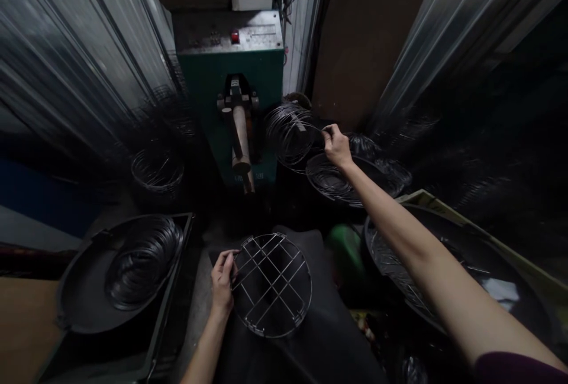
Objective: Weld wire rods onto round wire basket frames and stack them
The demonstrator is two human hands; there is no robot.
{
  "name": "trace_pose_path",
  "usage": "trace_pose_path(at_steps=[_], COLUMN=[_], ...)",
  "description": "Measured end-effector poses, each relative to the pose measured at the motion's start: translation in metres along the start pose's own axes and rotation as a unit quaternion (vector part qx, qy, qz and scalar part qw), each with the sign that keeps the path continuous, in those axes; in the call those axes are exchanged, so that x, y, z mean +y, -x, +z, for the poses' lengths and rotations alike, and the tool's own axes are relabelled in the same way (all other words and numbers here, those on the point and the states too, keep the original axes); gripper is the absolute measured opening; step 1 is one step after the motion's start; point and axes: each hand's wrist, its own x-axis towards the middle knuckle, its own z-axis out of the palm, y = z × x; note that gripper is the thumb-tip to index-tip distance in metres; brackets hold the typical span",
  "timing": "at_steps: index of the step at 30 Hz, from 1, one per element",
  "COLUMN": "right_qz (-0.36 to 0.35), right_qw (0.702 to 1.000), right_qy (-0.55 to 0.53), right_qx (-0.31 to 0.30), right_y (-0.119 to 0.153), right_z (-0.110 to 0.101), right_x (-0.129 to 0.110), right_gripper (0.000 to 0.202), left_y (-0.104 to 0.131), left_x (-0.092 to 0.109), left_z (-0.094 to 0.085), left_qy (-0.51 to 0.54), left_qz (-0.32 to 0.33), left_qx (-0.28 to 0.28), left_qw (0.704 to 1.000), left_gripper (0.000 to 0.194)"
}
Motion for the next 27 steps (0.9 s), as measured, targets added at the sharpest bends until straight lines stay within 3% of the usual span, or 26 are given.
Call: trace_pose_path(at_steps=[5,9,12,15,18,20,21,24,27], right_qz=[0.008,0.006,-0.018,0.042,0.171,0.197,0.186,0.116,0.062], right_qw=[0.999,0.998,0.997,0.992,0.95,0.921,0.921,0.948,0.954], right_qy=[-0.038,-0.04,-0.047,-0.111,-0.206,-0.213,-0.193,-0.075,0.013], right_qx=[-0.008,-0.045,-0.051,-0.037,-0.16,-0.258,-0.283,-0.286,-0.292], right_y=[0.013,0.037,0.071,0.102,0.133,0.16,0.174,0.207,0.22], right_z=[0.002,0.004,-0.017,-0.047,-0.061,-0.057,-0.053,-0.033,-0.016], right_x=[-0.011,-0.036,-0.062,-0.09,-0.121,-0.14,-0.148,-0.16,-0.157], right_gripper=[0.038,0.03,0.028,0.028,0.031,0.033,0.032,0.025,0.023], left_y=[-0.002,-0.006,-0.001,0.005,0.014,0.024,0.029,0.037,0.035], left_x=[-0.007,-0.003,0.023,0.06,0.092,0.103,0.104,0.095,0.078], left_z=[-0.003,-0.008,-0.01,-0.009,-0.006,-0.005,-0.005,-0.01,-0.018], left_qy=[-0.001,-0.052,-0.107,-0.14,-0.107,-0.066,-0.053,-0.049,-0.101], left_qz=[0.005,0.032,0.074,0.094,0.084,0.037,0.011,-0.03,-0.008], left_qx=[-0.01,-0.009,-0.001,-0.031,-0.088,-0.129,-0.137,-0.105,-0.071], left_qw=[1.0,0.998,0.992,0.985,0.987,0.989,0.989,0.993,0.992], left_gripper=[0.045,0.042,0.044,0.048,0.061,0.069,0.068,0.06,0.051])
